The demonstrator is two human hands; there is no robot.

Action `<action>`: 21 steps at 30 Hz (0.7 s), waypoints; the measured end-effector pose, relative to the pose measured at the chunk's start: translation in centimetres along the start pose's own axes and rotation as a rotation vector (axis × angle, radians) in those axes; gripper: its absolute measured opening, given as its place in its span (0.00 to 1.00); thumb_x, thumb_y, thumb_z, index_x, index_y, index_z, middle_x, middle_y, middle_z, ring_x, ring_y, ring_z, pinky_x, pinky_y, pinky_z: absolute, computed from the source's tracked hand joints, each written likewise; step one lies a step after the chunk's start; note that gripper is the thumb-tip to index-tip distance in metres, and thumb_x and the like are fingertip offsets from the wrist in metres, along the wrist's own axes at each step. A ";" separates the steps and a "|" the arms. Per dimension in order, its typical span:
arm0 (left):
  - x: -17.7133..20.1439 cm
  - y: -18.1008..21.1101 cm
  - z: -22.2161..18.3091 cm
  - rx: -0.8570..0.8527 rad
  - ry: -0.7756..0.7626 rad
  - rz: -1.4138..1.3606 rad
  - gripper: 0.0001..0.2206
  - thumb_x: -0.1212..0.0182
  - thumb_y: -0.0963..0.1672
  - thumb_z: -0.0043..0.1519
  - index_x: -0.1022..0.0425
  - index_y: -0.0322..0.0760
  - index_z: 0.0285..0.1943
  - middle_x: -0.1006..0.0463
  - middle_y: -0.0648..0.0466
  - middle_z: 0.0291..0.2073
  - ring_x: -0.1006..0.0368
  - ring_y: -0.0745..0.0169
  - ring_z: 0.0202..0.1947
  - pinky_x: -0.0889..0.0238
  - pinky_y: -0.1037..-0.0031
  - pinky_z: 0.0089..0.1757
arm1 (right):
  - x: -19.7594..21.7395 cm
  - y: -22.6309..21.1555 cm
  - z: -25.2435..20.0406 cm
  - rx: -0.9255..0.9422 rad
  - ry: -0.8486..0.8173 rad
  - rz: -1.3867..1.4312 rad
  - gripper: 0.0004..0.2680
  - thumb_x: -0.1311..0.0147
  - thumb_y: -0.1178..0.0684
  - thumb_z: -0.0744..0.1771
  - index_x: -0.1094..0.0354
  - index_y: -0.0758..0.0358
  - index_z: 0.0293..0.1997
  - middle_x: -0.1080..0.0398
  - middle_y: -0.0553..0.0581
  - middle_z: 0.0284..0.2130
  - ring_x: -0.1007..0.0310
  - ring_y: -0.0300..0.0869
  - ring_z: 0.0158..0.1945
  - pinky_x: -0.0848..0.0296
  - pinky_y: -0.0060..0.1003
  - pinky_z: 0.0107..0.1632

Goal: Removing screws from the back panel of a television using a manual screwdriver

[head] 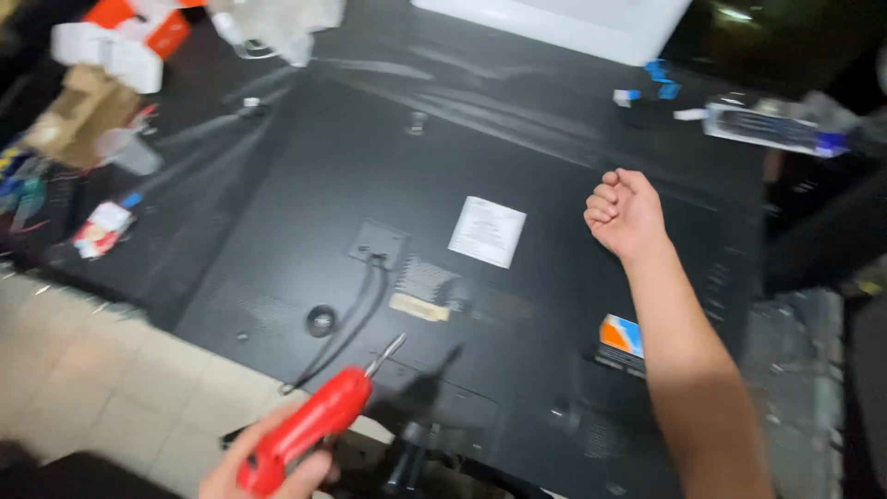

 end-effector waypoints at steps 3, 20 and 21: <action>-7.4 15.2 2.8 -0.076 -0.092 0.057 0.36 0.08 0.39 0.33 0.09 0.35 0.58 0.08 0.33 0.38 0.09 0.38 0.40 0.18 0.58 0.40 | 4.5 -3.8 -1.8 0.047 0.034 0.077 0.04 0.49 0.48 0.71 0.35 0.52 0.41 0.45 0.45 0.28 0.46 0.33 0.27 0.45 0.28 0.30; -55.0 35.8 21.7 -0.274 -0.491 0.885 0.15 0.26 0.54 0.50 0.25 0.51 0.20 0.28 0.63 0.06 0.19 0.53 0.15 0.23 0.63 0.36 | 5.1 -7.6 10.0 0.643 -0.253 -1.634 0.22 0.44 0.55 0.69 0.33 0.58 0.75 0.34 0.46 0.15 0.41 0.34 0.16 0.44 0.28 0.21; -55.8 37.0 21.0 -0.197 -0.518 0.976 0.09 0.36 0.48 0.50 0.28 0.46 0.20 0.24 0.58 0.11 0.24 0.59 0.17 0.30 0.69 0.31 | 4.7 -8.0 10.1 0.516 -0.213 -1.728 0.26 0.50 0.52 0.67 0.36 0.52 0.78 0.27 0.50 0.23 0.30 0.45 0.30 0.36 0.40 0.33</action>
Point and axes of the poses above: each hand's wrist, its own z-axis towards the middle knuckle, its own x-axis out of the back of the hand, y = z × x, the point moved 5 cm from there along z, towards the middle knuckle
